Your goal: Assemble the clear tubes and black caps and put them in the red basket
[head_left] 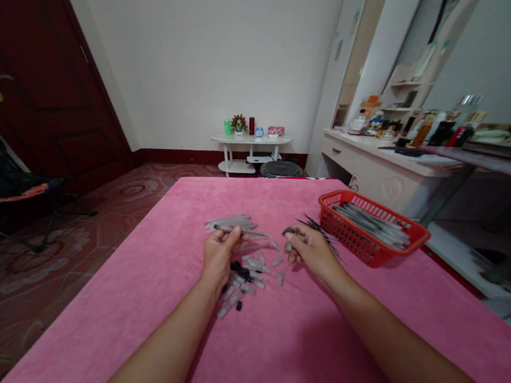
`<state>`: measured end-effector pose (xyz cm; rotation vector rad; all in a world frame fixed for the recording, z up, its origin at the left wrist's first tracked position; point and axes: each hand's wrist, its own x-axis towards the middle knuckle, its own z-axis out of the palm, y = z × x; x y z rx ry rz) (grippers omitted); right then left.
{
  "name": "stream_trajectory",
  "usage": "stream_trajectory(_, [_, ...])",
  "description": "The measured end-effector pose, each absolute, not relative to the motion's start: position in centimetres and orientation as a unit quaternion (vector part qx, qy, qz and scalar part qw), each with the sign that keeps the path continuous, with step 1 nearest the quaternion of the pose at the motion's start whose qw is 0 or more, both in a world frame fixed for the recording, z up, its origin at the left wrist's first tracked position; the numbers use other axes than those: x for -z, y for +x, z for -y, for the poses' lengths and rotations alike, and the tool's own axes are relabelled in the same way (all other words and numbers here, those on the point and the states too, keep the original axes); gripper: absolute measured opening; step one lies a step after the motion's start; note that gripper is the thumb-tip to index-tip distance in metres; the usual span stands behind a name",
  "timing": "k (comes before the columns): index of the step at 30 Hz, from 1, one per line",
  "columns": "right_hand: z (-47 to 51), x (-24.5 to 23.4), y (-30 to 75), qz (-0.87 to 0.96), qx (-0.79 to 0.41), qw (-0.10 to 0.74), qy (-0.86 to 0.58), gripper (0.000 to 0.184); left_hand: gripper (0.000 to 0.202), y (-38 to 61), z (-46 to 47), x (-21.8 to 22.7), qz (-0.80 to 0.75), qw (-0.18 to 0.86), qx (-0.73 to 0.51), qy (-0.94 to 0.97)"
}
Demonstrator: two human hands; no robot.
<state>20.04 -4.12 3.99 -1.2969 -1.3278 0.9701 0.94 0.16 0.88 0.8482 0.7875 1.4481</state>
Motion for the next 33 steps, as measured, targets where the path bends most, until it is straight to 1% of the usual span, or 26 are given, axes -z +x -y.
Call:
stream_trajectory(4, [4.3, -3.8, 20.1, 0.603, -0.367, 0.468, -0.533, 0.024, 0.041, 0.9, -0.3, -0.7, -0.345, 0.591, -0.632, 0.365])
stream_trajectory(10, [4.4, -4.0, 20.0, 0.682, -0.183, 0.453, -0.543, 0.016, 0.041, 0.9, -0.3, -0.8, -0.343, 0.590, -0.635, 0.362])
stream_trajectory(12, [4.5, -4.1, 19.9, 0.686, -0.155, 0.451, -0.549, 0.014, 0.040, 0.9, -0.3, -0.9, -0.338, 0.594, -0.636, 0.360])
stream_trajectory(18, [4.5, -3.9, 19.9, 0.688, -0.143, 0.455, -0.547, 0.009, 0.039, 0.9, -0.2, -1.0, -0.322, 0.601, -0.641, 0.353])
stream_trajectory(25, [4.6, -4.0, 19.9, 0.709, -0.115, 0.434, -0.544, 0.006, 0.039, 1.1, 0.1, -1.3, -0.309, 0.609, -0.635, 0.362])
stream_trajectory(33, [4.6, -3.8, 19.9, 0.720, -0.082, 0.414, -0.550, 0.006, 0.034, 1.4, 0.7, -1.8, -0.338, 0.565, -0.618, 0.431])
